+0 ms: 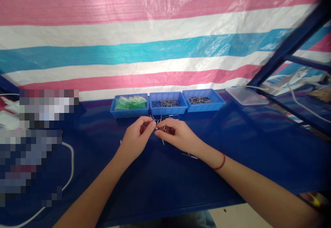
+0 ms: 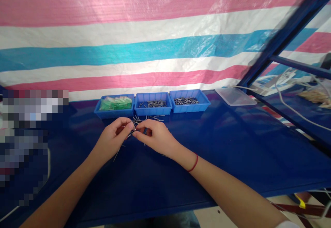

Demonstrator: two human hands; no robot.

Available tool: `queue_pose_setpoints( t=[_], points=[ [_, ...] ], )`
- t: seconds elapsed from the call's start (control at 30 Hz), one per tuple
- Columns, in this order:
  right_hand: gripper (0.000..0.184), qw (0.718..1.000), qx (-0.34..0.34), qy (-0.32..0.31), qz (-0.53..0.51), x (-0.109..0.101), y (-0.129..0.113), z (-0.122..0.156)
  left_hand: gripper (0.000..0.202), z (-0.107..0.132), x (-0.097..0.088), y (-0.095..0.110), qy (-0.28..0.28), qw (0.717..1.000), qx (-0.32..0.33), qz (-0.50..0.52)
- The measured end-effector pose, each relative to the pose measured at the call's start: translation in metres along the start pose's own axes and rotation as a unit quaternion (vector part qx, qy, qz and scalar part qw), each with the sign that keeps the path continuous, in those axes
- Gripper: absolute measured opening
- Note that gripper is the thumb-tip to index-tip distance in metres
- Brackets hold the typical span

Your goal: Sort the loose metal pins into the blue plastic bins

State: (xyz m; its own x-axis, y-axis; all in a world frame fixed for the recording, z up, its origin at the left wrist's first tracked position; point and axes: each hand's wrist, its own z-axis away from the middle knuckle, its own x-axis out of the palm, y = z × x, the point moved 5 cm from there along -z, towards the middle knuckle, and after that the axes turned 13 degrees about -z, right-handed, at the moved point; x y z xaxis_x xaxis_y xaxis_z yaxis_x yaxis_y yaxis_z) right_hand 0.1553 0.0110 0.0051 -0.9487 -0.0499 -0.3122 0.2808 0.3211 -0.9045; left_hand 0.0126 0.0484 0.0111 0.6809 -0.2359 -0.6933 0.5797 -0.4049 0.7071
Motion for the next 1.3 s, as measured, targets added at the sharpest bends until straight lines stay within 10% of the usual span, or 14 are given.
queue_pose_setpoints(
  t=[1.1, 1.3],
  points=[
    [0.017, 0.993, -0.016, 0.103, -0.048, -0.020, -0.012, 0.000, 0.024, 0.001, -0.001, 0.007, -0.015, 0.989, 0.080, -0.121],
    [0.021, 0.960, -0.062, 0.253, 0.102, -0.082, -0.007, -0.004, 0.033, 0.001, -0.004, 0.007, -0.033, 0.956, 0.109, -0.271]
  ],
)
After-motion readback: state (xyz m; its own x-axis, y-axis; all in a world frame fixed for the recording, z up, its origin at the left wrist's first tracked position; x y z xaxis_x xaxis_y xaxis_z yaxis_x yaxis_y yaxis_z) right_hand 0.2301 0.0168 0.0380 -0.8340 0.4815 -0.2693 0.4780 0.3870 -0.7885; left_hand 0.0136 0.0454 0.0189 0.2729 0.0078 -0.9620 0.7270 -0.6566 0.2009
